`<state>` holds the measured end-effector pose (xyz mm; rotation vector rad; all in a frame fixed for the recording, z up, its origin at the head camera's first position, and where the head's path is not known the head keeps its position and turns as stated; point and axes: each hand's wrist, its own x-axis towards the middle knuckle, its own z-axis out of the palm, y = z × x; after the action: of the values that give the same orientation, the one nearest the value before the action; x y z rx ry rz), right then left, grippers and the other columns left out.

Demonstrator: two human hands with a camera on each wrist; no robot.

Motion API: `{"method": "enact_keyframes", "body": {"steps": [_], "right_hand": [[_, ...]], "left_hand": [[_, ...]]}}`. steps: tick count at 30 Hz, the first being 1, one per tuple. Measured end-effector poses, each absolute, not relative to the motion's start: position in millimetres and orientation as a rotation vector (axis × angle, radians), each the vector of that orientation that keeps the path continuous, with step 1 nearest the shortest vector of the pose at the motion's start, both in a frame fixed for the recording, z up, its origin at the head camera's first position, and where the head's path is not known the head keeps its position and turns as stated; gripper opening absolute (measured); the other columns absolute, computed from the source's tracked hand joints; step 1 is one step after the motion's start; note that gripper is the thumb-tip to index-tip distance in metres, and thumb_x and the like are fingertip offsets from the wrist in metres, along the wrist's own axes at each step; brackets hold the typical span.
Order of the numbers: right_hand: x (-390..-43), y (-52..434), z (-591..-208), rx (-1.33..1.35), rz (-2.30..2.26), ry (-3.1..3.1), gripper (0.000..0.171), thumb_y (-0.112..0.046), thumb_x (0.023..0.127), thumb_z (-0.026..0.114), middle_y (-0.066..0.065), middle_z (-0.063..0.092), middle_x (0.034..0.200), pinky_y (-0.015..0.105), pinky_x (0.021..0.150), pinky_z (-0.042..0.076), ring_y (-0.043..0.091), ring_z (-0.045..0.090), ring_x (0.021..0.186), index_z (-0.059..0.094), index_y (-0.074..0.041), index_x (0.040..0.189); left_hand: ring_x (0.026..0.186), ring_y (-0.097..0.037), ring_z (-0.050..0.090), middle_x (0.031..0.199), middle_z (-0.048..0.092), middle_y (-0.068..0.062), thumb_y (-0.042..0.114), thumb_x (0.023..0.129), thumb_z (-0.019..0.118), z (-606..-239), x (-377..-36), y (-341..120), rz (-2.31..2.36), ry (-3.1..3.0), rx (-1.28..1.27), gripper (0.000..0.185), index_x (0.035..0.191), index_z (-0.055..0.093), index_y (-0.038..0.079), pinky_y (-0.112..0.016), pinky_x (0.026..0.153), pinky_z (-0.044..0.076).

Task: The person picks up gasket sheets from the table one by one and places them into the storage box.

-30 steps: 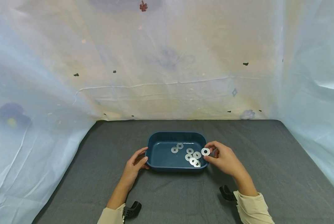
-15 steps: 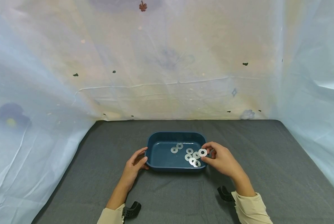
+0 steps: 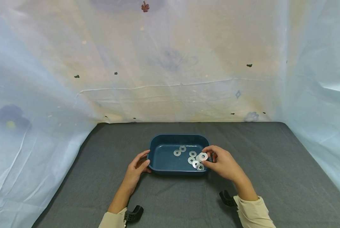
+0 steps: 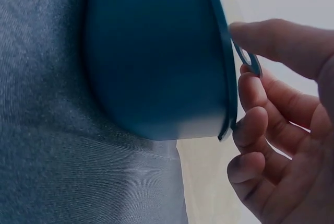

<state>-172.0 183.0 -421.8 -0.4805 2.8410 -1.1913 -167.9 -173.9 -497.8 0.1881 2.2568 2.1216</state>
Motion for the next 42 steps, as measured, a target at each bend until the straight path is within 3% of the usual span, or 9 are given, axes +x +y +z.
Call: {"method": "enact_keyframes", "body": {"steps": [33,42], "right_hand": [[-164,149,-420,-0.526,-1.066,2.971,0.034,-0.022,0.086,0.079,0.002,0.061,0.092,0.023,0.057,0.036,0.008,0.044,0.070,0.067,-0.017,0.117],[-166,145,-424,-0.477,-1.078,2.993,0.039,-0.020,0.085,0.079,0.001,0.062,0.094,0.023,0.059,0.037,0.013,0.048,0.073,0.066,-0.014,0.121]], "left_hand": [[0.102,-0.020,0.062,0.140,0.051,-0.013,0.029,0.099,0.063,-496,-167,-172,2.119,2.256,0.114,0.046,0.143,0.052,0.020,-0.031,0.079,0.058],[0.100,-0.017,0.062,0.140,0.050,-0.013,0.028,0.099,0.062,-497,-168,-172,2.119,2.248,0.123,0.046,0.143,0.051,0.020,-0.031,0.079,0.058]]}}
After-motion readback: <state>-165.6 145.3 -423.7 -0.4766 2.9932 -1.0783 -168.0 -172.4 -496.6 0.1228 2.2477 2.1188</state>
